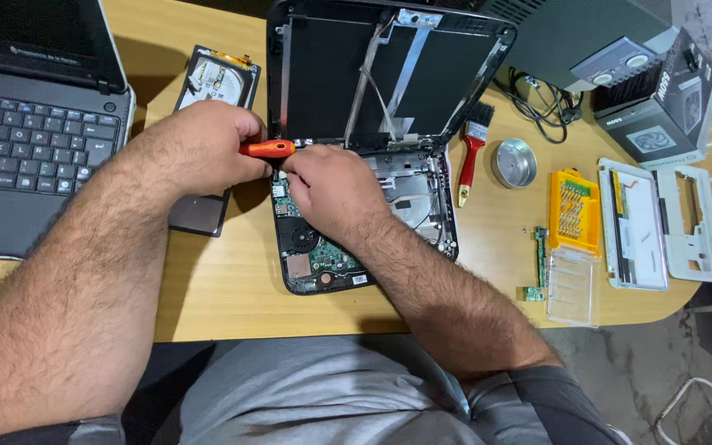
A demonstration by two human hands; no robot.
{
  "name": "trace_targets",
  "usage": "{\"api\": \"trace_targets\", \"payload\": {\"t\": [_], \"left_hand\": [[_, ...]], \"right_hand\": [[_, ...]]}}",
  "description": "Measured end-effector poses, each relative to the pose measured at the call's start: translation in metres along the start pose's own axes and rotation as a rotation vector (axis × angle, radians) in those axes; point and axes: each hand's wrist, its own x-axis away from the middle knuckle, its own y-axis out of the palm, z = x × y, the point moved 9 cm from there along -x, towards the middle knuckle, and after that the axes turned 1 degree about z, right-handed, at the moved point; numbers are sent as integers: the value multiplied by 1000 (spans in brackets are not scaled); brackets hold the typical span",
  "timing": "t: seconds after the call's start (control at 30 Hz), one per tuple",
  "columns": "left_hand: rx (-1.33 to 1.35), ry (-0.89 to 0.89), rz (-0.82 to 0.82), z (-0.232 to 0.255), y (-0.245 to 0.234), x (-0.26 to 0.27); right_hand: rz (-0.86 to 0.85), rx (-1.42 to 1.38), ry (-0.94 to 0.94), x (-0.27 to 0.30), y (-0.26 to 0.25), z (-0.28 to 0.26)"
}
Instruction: The person works on the internal components of a disassembled laptop using a screwdriver. They remove and reinsert a small circuit board, disconnect and reconnect ribbon cables, and manipulate various connectors on the motherboard.
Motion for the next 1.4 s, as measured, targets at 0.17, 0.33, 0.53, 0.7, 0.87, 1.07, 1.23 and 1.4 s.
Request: {"api": "trace_targets", "payload": {"t": [0.17, 0.33, 0.53, 0.7, 0.87, 1.07, 1.23, 1.4], "left_hand": [[-79, 5, 35, 13, -22, 19], [-79, -15, 77, 10, -29, 22], [-211, -143, 116, -8, -36, 21], [-393, -230, 71, -13, -32, 15], [-476, -227, 30, -24, -22, 1], [-497, -236, -40, -22, -19, 0], [-493, -169, 30, -22, -16, 0], [-449, -95, 117, 3, -33, 11]], "right_hand": [[69, -138, 47, 2, -19, -3], [40, -203, 154, 3, -30, 6], [65, -113, -13, 3, -30, 1], [-99, 58, -53, 1, -8, -1], [-56, 124, -70, 1, -4, -3], [-58, 117, -74, 2, -2, -2], [61, 163, -141, 6, -14, -12], [43, 148, -171, 5, -14, -16]]}}
